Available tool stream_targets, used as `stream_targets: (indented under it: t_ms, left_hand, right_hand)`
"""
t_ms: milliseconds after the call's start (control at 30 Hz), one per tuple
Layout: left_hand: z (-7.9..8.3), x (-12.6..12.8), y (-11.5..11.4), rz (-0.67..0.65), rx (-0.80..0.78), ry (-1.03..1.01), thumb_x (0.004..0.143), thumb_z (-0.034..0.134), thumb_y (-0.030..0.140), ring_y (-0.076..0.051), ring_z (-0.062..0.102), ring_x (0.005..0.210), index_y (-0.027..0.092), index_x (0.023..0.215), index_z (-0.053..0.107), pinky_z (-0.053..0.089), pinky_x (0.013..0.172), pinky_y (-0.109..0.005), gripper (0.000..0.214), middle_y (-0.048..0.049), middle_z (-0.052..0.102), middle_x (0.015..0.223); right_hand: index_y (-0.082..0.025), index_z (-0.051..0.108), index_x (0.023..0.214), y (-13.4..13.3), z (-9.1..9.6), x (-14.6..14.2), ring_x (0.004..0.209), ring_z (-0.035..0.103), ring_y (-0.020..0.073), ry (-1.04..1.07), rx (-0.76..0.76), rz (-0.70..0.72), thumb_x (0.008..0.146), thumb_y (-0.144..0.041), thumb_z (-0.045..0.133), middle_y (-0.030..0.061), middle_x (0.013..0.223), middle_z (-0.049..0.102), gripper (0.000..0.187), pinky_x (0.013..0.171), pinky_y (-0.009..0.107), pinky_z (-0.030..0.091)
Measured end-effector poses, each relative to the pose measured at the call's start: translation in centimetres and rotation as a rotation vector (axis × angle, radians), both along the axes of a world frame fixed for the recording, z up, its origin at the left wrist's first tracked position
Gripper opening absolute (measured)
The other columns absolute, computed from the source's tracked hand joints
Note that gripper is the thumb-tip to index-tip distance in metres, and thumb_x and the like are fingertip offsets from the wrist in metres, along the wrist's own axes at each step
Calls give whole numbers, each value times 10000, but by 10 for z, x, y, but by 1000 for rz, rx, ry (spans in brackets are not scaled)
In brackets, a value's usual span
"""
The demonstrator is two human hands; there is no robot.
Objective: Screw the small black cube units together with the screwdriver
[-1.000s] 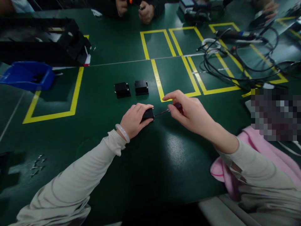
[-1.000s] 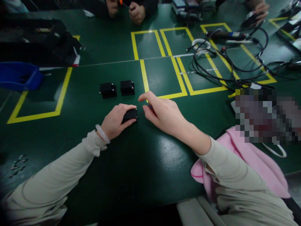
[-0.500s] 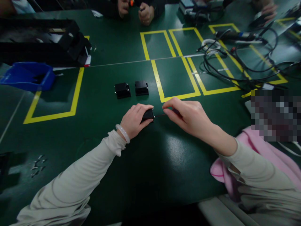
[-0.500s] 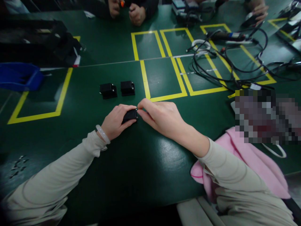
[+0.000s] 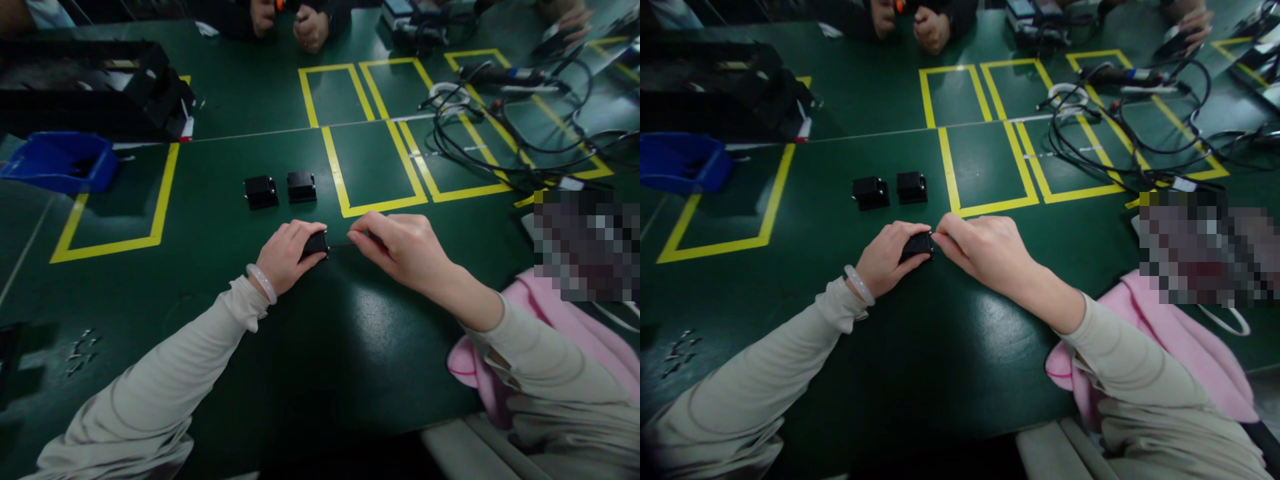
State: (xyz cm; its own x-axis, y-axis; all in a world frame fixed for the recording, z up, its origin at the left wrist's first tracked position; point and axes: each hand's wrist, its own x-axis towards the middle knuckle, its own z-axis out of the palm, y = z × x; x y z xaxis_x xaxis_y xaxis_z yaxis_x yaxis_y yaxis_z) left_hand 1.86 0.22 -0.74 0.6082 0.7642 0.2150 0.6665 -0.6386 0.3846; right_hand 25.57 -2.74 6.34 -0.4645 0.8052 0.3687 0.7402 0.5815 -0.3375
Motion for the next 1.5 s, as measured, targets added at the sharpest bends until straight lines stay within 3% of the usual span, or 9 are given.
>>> stream_targets:
  t_ms: [167, 367, 567, 767, 967, 1167, 1333, 1500]
  left_hand:
    - [0, 0, 0, -4, 13, -6, 961, 574, 363, -294, 575, 1086, 160, 1333, 506, 482, 947, -456, 429, -129, 610, 1234]
    - [-1, 0, 0, -2, 13, 3, 959, 580, 365, -294, 579, 1079, 163, 1338, 502, 487, 935, -454, 436, -128, 610, 1224]
    - [0, -1, -1, 1, 4, 3, 954, 588, 348, -291, 576, 1080, 165, 1341, 498, 485, 939, -452, 437, -127, 605, 1236]
    - [0, 0, -1, -3, 4, -6, 956, 585, 352, -292, 574, 1089, 161, 1344, 497, 484, 947, -454, 442, -129, 606, 1236]
    - [1, 0, 0, 1, 2, 1, 955, 584, 353, -293, 574, 1088, 162, 1339, 503, 483, 952, -457, 437, -128, 605, 1235]
    - [1, 0, 0, 1, -7, -1, 959, 574, 367, -299, 577, 1085, 155, 1340, 508, 484, 939, -463, 441, -136, 609, 1228]
    - [0, 0, 0, 5, -5, 6, 960, 571, 366, -298, 575, 1086, 157, 1336, 509, 483, 938, -460, 434, -135, 606, 1228]
    - [0, 0, 0, 3, -3, 4, 962, 569, 370, -296, 574, 1092, 158, 1340, 505, 478, 942, -456, 438, -134, 604, 1233]
  right_hand:
    - [-123, 611, 1194, 2, 1, 0, 552, 552, 110, 82, -115, -14, 962, -224, 450, -2, 692, 637, 300, 580, 228, 346]
    - [-134, 670, 984, 5, 1, 3, 511, 506, 105, 86, -127, -35, 981, -330, 482, 3, 655, 632, 272, 560, 236, 324]
    - [-123, 608, 1177, 5, 0, 2, 595, 595, 122, 132, -145, -9, 959, -236, 477, 6, 712, 642, 278, 596, 234, 348]
    - [-146, 661, 950, 5, 0, 3, 523, 506, 99, 100, -126, -7, 985, -332, 491, 1, 669, 622, 254, 568, 235, 319]
    - [-133, 626, 1107, 5, 0, 2, 573, 563, 109, 139, -140, -11, 964, -248, 481, -2, 694, 617, 234, 584, 231, 336]
    - [-159, 635, 957, 5, 1, 2, 521, 496, 93, 126, -149, -20, 976, -316, 503, -17, 651, 583, 206, 564, 231, 317]
    - [-147, 591, 1123, 4, 1, 1, 569, 539, 101, 165, -157, -14, 948, -224, 481, -25, 681, 585, 221, 594, 223, 345]
    - [-177, 620, 923, 4, 1, 2, 516, 473, 94, 105, -138, -49, 974, -342, 484, -28, 630, 561, 220, 566, 232, 302]
